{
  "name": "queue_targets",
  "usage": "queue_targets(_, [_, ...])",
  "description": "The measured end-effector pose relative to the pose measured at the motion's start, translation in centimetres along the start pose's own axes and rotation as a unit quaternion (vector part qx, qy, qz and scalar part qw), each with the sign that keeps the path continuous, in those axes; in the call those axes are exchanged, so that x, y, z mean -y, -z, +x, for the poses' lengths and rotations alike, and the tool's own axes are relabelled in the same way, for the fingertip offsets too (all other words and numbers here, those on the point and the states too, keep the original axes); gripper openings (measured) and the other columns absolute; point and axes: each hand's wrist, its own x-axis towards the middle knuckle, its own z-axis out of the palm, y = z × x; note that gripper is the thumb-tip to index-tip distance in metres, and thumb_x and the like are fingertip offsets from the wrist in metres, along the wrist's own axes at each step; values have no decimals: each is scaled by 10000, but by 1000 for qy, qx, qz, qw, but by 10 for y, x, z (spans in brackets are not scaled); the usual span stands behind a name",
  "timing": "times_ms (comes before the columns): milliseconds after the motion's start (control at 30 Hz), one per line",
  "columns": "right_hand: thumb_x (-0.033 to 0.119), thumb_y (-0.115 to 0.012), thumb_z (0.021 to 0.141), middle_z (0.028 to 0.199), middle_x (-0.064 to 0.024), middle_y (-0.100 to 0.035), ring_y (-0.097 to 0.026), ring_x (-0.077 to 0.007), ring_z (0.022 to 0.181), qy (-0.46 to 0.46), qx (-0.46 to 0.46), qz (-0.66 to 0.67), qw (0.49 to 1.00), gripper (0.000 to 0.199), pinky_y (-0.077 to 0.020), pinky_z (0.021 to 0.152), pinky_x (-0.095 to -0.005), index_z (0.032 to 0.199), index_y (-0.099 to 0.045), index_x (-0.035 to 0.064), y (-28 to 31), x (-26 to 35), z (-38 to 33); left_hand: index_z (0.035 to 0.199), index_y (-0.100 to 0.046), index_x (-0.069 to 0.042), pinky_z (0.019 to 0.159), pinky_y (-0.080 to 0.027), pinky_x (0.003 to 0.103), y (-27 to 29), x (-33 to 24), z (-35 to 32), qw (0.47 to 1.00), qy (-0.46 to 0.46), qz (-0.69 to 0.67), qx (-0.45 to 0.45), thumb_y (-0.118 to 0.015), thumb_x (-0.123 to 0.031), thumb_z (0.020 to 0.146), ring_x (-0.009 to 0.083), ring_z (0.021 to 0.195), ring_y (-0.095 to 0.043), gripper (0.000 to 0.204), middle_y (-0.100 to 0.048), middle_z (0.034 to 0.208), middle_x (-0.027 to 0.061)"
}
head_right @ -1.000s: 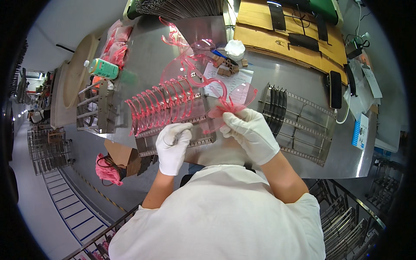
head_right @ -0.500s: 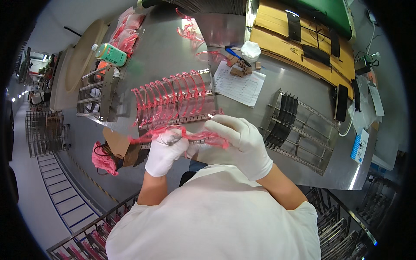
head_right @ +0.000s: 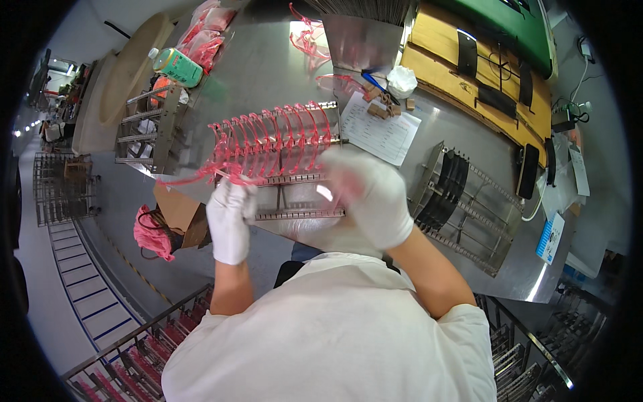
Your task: The person assembles small black plastic parts onto a metal rack and handles red plastic clips. They place the black parts into slots on the rack, then pick up and manipulate red clips, and later place the rack onto a nearby shelf.
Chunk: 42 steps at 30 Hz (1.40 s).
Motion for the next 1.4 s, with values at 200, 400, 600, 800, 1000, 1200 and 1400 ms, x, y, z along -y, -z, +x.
queue_targets(200, [251,-565,1056,852,-22,-675,-601,-65,710,-425,108,316,841,392,-488,638,-231,1385,-599,41,-52,-97,8,1001,-627,-30,530,-378,223,19,4,8,999,-9,-34,21,-574,-302,1065,71,566,-486,285,-540,674,-1])
queue_targets(400, [436,-498,1063,773,-90,-697,-668,-143,663,-357,178,43,916,533,-512,609,-272,1470,-494,92,-70,-95,30,1012,-640,-15,559,-402,245,18,7,5,999,0,-33,-18,-550,-278,1078,106,574,-495,286,-556,670,32])
queue_targets(600, [465,-467,1045,1010,-264,-708,-724,-333,758,-442,280,23,852,752,-575,721,-423,1562,-251,-36,-65,-66,70,989,-652,7,597,-434,242,11,6,3,999,26,-8,22,-606,-184,1044,104,629,-552,204,-610,720,43])
queue_targets(800, [453,-494,1042,973,-264,-707,-731,-353,863,-400,354,-41,844,716,-578,731,-425,1536,-248,-3,-59,-80,83,989,-680,23,642,-465,251,11,6,0,996,45,18,71,-646,-145,1010,100,682,-587,173,-659,777,49])
queue_targets(1000, [461,-490,1051,865,-139,-678,-676,-234,775,-298,234,-19,925,554,-529,677,-354,1334,-559,-11,-27,-60,57,968,-679,7,679,-508,300,34,7,-4,984,-11,-4,179,-748,-264,956,154,722,-625,280,-700,906,91])
queue_targets(1200, [477,-564,1038,708,-17,-636,-530,-40,551,-368,380,481,699,575,-457,533,-229,1356,-606,0,10,7,47,935,-664,24,669,-515,329,30,9,7,953,-85,1,291,-776,-380,917,195,776,-642,420,-672,878,107])
queue_targets(1400, [81,-784,805,909,-16,-684,-683,-202,784,78,207,91,971,503,-544,689,-337,1292,-677,145,2,48,30,1023,-597,8,503,-396,225,14,-5,-2,986,27,-71,151,-495,-210,1080,81,482,-512,247,-588,617,27])
